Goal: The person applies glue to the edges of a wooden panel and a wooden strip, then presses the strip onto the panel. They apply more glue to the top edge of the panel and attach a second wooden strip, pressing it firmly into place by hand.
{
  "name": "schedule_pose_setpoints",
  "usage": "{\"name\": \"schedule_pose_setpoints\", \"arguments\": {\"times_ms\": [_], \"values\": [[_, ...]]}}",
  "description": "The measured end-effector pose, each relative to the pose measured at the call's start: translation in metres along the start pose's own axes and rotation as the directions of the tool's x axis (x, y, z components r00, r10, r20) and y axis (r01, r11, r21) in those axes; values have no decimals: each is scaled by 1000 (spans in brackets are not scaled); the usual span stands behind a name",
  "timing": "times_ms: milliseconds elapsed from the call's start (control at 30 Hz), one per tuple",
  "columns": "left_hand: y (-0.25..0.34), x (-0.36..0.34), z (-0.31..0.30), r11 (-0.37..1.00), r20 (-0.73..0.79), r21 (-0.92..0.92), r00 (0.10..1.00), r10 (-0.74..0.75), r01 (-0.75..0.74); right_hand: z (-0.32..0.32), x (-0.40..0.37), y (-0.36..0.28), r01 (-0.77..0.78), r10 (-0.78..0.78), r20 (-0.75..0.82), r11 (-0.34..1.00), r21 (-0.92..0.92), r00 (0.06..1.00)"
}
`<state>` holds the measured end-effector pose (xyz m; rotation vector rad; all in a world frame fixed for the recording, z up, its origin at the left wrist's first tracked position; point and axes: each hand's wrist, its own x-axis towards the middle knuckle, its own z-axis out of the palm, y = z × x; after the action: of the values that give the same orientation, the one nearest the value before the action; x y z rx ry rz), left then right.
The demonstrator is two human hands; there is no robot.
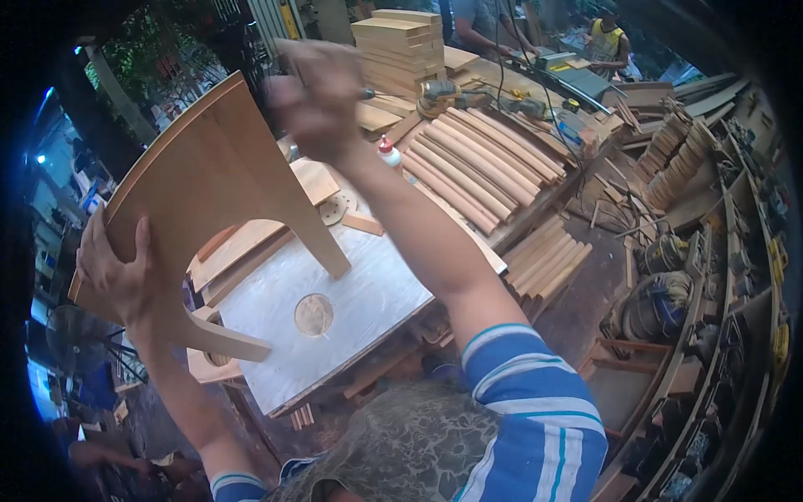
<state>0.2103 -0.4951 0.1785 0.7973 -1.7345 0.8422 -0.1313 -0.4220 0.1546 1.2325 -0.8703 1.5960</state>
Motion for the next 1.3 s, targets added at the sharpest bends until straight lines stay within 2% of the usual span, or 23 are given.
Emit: {"name": "schedule_pose_setpoints", "arguments": {"times_ms": [33, 67, 100, 133, 167, 233, 267, 300, 333, 400, 467, 533, 600, 667, 700, 800, 833, 867, 933, 1000, 1033, 1167, 1300], "values": [[-6, 0, -4, 999, 23, -43, 999, 23, -22, -29, -20, 3, -279, 278, 17, 954, 111, 960], [-11, 1, -8, 999, 17, -37, 1000, 23, -22, -40, -61, 34, -579, 599, -10, 777, 248, 801], [-16, 3, -12, 997, 32, -27, 997, 73, -72, -64, -101, 65, -876, 893, 146, 367, 311, 426], [-21, 3, -16, 992, 53, -21, 990, 127, -126, -82, -150, 94, -950, 973, 201, 45, 308, 111], [-27, 0, -20, 983, 65, 113, 988, 137, -144, -102, -188, 106, -975, 969, 213, -161, 155, -126], [-40, -5, -26, 972, 116, 182, 985, 130, -149, -133, -224, 96, -943, 922, 200, -326, -61, -332], [-43, -6, -28, 960, 151, 246, 983, 100, -136, -144, -245, 99, -936, 913, 208, -346, -57, -350], [-44, -2, -32, 978, 172, 144, 977, 123, -149, -157, -271, 102, -905, 961, 179, -121, -408, -209], [-51, 1, -32, 976, 200, 144, 971, 133, -163, -171, -290, 101, -703, 975, 211, 105, -703, -65], [-62, 10, -29, 976, 273, 110, 950, 153, -188, -184, -287, 99, -693, 976, 201, 84, -716, -88], [-57, 20, -31, 988, 333, 80, 938, 99, -133, -187, -282, 103, -687, 974, 204, 83, -722, -96], [-57, 28, -30, 999, 468, -37, 883, 29, -13, -193, -283, 111, -643, 971, 235, 158, -750, -36], [-56, 34, -28, 997, 483, -65, 876, -3, 39, -200, -279, 113, -644, 971, 234, 151, -750, -46], [-60, 44, -27, 969, 601, -177, 799, -33, 173, -209, -272, 114, -594, 973, 230, 199, -779, 25], [-56, 47, -28, 968, 598, -179, 801, -35, 176, -214, -278, 117, -584, 967, 234, 249, -773, 103], [-45, 52, -29, 975, 585, -136, 809, -66, 178, -228, -269, 121, -453, 950, 277, 311, -836, 141], [-44, 52, -27, 985, 541, -130, 841, -24, 111, -233, -275, 127, -419, 932, 291, 359, -834, 218], [-43, 52, -25, 992, 496, -121, 868, 22, 44, -237, -277, 130, -414, 932, 281, 354, -839, 228], [-43, 53, -22, 984, 477, -174, 878, 45, 44, -246, -281, 137, -191, 878, 350, 424, -885, 326], [-49, 53, -19, 985, 427, -92, 888, 170, -144, -252, -284, 138, -138, 884, 336, 395, -908, 325], [-47, 50, -18, 982, 405, -37, 896, 184, -185, -256, -291, 142, -60, 889, 365, 395, -917, 277], [-38, 44, -16, 966, 348, 3, 906, 240, -257, -261, -290, 139, 98, 886, 430, 419, -903, 171], [-23, 35, -16, 975, 305, 53, 933, 192, -217, -256, -296, 144, 157, 860, 478, 455, -877, 180]]}}
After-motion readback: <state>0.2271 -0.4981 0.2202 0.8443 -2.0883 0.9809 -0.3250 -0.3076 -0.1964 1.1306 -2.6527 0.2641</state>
